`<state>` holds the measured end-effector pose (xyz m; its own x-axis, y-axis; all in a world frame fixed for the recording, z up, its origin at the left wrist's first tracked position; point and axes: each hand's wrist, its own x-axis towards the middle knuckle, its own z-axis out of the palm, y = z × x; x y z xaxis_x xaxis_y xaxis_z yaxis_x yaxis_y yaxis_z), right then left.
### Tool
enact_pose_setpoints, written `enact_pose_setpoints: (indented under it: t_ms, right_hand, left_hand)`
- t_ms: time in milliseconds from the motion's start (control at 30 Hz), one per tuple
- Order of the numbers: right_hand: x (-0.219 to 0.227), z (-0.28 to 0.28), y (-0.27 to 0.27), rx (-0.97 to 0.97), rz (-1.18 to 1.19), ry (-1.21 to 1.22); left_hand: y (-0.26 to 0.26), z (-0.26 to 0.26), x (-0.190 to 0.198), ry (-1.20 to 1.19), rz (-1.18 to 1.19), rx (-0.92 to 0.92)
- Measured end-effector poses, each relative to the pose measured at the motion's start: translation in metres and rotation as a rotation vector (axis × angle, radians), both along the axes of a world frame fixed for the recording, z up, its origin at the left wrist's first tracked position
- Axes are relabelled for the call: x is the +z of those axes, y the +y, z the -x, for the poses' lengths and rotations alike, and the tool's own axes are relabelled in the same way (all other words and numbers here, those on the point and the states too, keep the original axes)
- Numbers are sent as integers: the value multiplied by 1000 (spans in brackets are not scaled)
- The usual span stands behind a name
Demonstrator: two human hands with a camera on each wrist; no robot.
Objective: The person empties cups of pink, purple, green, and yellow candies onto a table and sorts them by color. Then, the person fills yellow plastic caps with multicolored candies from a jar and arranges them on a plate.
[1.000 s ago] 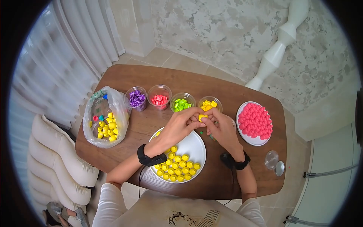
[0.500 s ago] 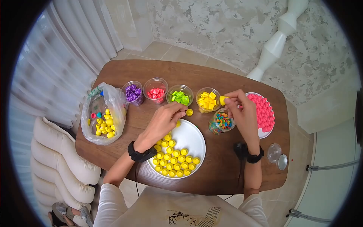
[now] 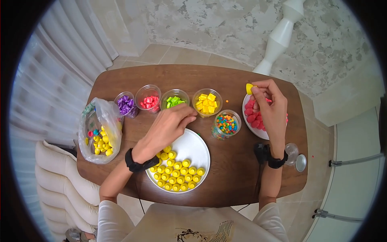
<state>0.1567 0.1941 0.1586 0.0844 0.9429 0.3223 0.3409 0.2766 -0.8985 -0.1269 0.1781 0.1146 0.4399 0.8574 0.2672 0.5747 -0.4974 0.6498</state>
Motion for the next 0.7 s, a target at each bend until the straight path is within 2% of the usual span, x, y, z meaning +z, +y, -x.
enact_pose_setpoints:
  t_ms: [33, 100, 133, 200, 300, 333, 400, 600, 700]
  right_hand:
    - [-1, -2, 2, -8, 1, 3]
    - [-3, -5, 4, -47, -82, -102]
    - [-1, -7, 3, -55, -84, -98]
    - [7, -11, 0, -94, -80, -69]
    - [9, -21, -1, -178, -189, -34]
    - [11, -24, -2, -187, -193, -31]
    - [16, -29, -5, -216, -169, -25]
    - [17, -34, -6, -219, -240, -13]
    - [20, -35, -8, -199, -236, 12]
  left_hand:
    - [10, -9, 5, 3, 1, -8]
    - [36, -31, 14, 63, -166, -111]
    - [55, -43, 12, 67, -168, -119]
    - [100, -67, -8, 105, -370, -283]
    - [152, -103, -31, 283, -175, -402]
    - [158, -116, -31, 287, -180, -411]
    - [169, -138, -33, 594, 100, -447]
    - [189, -159, -70, 659, 148, -510]
    - [192, -162, -67, 715, 171, -554]
